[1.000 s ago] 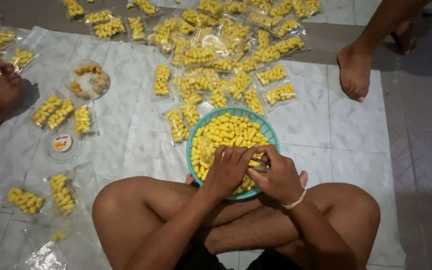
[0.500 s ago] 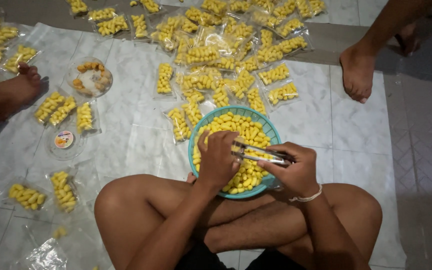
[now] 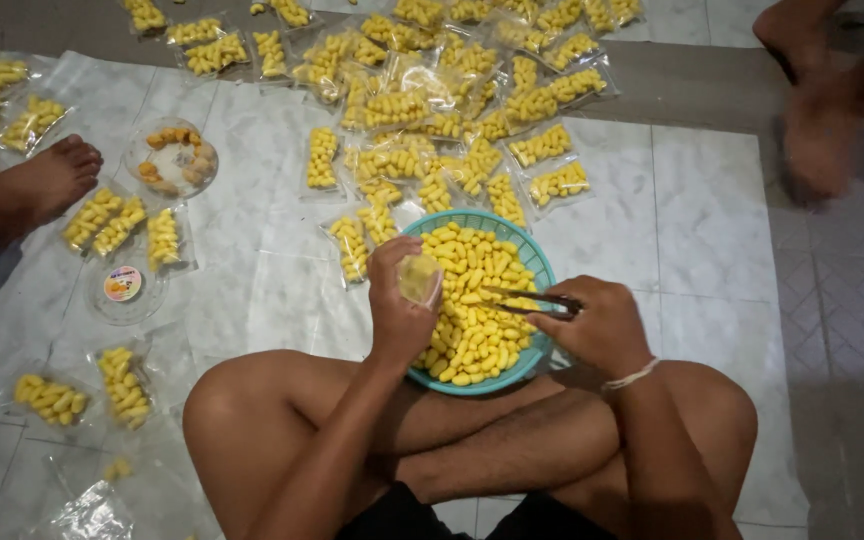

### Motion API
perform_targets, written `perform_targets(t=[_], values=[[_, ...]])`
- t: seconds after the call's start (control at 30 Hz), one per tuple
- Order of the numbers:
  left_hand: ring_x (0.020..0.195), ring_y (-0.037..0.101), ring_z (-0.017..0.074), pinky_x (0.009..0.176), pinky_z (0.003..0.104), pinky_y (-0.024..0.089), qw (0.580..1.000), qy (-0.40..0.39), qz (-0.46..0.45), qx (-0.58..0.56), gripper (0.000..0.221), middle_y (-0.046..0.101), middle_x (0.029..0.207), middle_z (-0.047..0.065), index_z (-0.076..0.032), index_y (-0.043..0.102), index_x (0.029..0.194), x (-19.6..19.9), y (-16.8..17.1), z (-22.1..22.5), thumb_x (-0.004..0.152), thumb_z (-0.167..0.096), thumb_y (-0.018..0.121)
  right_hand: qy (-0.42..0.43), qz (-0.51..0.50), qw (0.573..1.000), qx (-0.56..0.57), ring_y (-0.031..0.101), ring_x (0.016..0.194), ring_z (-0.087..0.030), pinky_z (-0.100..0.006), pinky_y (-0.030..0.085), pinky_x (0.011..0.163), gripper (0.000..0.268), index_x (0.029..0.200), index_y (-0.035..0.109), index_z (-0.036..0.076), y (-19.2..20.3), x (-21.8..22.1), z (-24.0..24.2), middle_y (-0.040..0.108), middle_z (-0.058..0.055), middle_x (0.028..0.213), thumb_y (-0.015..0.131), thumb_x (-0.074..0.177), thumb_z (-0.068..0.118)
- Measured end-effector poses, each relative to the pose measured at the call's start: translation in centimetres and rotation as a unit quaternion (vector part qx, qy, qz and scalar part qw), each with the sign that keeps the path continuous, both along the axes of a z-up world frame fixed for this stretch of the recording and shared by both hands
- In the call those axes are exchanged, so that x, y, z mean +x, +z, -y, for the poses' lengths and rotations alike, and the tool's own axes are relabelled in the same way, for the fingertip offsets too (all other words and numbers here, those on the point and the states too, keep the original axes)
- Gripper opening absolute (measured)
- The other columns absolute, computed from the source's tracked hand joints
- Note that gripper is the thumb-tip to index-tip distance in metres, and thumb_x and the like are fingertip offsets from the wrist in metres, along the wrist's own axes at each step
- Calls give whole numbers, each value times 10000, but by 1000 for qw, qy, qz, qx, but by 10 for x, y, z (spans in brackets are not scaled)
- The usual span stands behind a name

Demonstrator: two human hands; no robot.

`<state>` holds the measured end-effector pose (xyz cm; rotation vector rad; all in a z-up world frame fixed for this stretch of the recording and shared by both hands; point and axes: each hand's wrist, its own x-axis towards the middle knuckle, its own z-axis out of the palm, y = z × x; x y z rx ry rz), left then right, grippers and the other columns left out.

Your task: Packaging small yellow items into plastic bags using tweezers

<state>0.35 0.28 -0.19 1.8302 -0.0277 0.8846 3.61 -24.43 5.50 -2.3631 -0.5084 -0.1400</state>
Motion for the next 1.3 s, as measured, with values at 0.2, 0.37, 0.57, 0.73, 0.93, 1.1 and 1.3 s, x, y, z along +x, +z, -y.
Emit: perform_targets(t=[0.2,0.37,0.57,0.73,0.93,1.1,1.3], values=[[1213,588,378,1118,513,422,997,-46,44,46,394,644,1165,78,-99,617,1132,3,-9,2,813,28,810,33,11,991,-128,740,735,-365,-520,610,661,280,889,788,192,-47,10,-5,755,-60,787,886,727,400],[1202,591,374,1147,563,384,998,-52,10,44,460,635,1148,58,-120,661,1206,-4,10,3,796,-28,851,33,-1,997,-72,748,778,-377,-496,612,671,292,878,808,151,-52,15,5,769,-96,804,905,697,358],[1101,583,311,1108,514,389,995,-18,-36,87,624,607,1095,34,-165,666,1364,-2,-3,-1,779,-203,881,-39,-75,976,202,708,767,-150,-281,566,646,321,920,821,60,-7,12,37,757,-120,773,985,647,101],[1040,589,310,1018,492,420,976,15,-53,212,679,598,1054,45,-185,676,1365,0,-22,6,726,-303,870,-42,-112,964,237,656,722,-118,-287,573,616,361,941,812,8,-2,3,35,750,-150,756,973,618,15],[1080,598,267,1041,513,377,947,-64,-42,314,620,623,1118,38,-240,686,1349,-6,-59,29,764,-431,763,9,-101,971,215,659,666,-165,-341,543,553,345,874,825,6,-6,-11,-10,733,-177,697,986,571,40],[1043,562,276,1044,470,371,953,-103,-36,283,576,569,1098,55,-177,637,1404,-15,-68,42,860,-359,690,-6,-46,989,137,701,589,-263,-366,540,526,409,937,784,59,-31,-21,-30,697,-143,661,1002,605,156],[1078,550,318,1084,489,371,957,-147,-58,242,728,548,1115,102,-136,531,1510,-16,-70,38,814,-224,725,-1,-77,985,155,756,638,-297,-330,574,559,328,840,822,49,-31,-19,-43,757,-153,689,1026,606,158]])
